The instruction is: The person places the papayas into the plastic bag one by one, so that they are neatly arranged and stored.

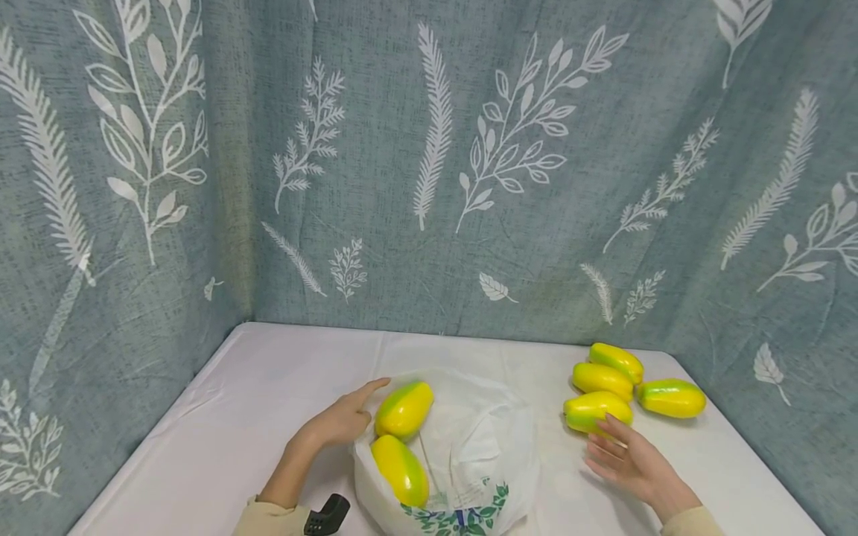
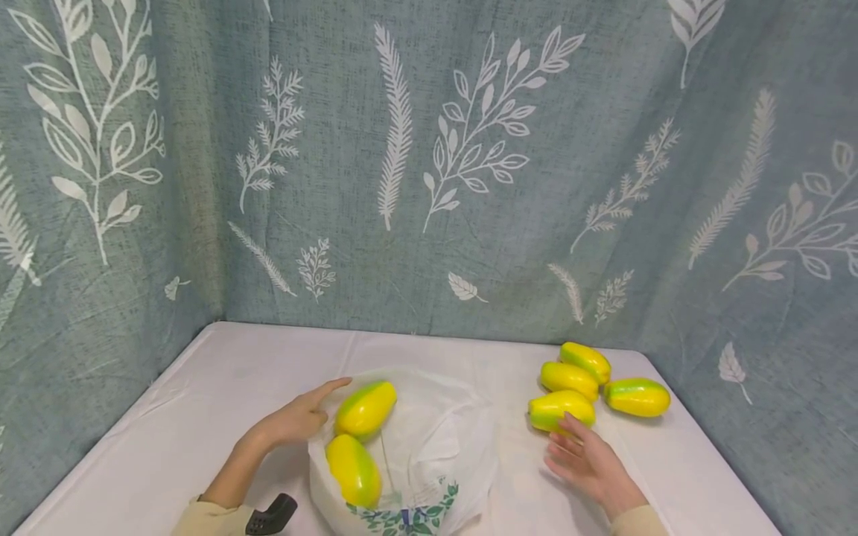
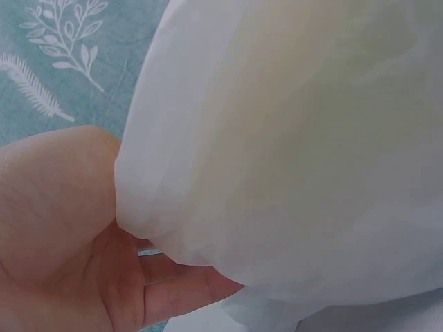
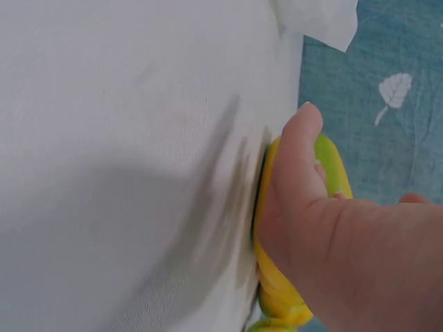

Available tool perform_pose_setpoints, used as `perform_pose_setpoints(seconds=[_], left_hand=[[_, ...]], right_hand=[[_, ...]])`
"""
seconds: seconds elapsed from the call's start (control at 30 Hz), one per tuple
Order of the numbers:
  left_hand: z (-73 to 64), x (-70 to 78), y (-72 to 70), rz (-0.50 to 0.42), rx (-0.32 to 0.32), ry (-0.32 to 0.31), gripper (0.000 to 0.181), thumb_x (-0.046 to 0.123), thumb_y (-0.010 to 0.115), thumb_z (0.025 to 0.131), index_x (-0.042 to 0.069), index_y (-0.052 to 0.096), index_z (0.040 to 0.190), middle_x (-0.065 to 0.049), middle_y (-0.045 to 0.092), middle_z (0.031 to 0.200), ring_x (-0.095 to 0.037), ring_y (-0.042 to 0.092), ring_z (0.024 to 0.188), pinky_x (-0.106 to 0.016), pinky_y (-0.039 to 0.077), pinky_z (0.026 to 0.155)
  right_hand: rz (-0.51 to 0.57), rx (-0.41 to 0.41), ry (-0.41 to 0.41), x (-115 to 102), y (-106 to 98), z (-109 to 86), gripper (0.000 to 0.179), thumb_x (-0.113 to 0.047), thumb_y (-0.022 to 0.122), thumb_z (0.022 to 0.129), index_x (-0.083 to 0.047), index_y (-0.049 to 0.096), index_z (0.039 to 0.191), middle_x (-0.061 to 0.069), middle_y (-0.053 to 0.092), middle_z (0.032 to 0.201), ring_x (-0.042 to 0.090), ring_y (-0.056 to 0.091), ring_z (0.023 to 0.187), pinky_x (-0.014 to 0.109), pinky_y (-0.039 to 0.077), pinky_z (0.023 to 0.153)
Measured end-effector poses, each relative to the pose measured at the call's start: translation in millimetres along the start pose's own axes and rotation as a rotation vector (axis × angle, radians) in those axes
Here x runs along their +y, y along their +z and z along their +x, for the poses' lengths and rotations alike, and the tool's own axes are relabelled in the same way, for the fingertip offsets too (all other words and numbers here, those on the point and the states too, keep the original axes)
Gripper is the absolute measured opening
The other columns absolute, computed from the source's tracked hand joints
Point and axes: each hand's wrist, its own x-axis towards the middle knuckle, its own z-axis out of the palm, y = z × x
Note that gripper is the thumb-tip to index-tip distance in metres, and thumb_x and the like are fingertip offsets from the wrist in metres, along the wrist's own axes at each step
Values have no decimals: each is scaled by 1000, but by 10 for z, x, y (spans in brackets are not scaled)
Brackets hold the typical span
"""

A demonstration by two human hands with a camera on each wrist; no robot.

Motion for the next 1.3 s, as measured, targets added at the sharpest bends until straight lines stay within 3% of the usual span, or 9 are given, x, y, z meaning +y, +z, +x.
perform_pose_setpoints(seconds=[0.3,0.47,0.73,0.9,1.07,1.3], left_hand=[[0,5,-11,-2,0,-8,63,-9,40,82,4,39,144,-25,38,144,-45,29,133,-62,22,105],[0,11,-13,-2,1,-12,63,-9,40,82,4,39,144,-25,38,144,-45,30,133,-62,22,105],[1,18,-21,4,4,-6,63,-9,40,82,4,39,143,-25,38,144,-45,29,133,-62,22,105],[6,16,-27,1,-2,-2,63,-9,40,82,3,39,144,-25,37,144,-45,29,134,-61,21,106],[5,17,-27,-10,-7,0,64,-10,39,81,3,39,144,-25,36,145,-44,28,134,-61,21,106],[3,45,-24,-14,-11,2,64,-11,39,81,3,38,144,-26,37,144,-45,28,134,-61,21,106]], right_hand=[[-83,39,9,-45,-122,-9,64,-40,52,96,4,29,136,9,57,100,22,59,91,46,49,89],[-70,30,5,-63,-207,-16,62,-38,50,97,5,28,136,11,55,101,23,58,91,46,49,89],[-8,80,29,-118,-313,-2,59,-37,57,93,6,33,127,13,56,95,23,61,84,48,49,89],[13,125,42,-154,-315,32,66,-33,52,96,9,23,138,21,48,108,23,59,83,48,49,89],[23,131,52,-188,-271,69,84,-35,48,97,4,-4,149,37,25,131,35,48,106,48,46,93],[36,198,51,-226,-187,148,94,-35,56,93,2,-10,149,39,8,144,43,24,130,50,44,94]])
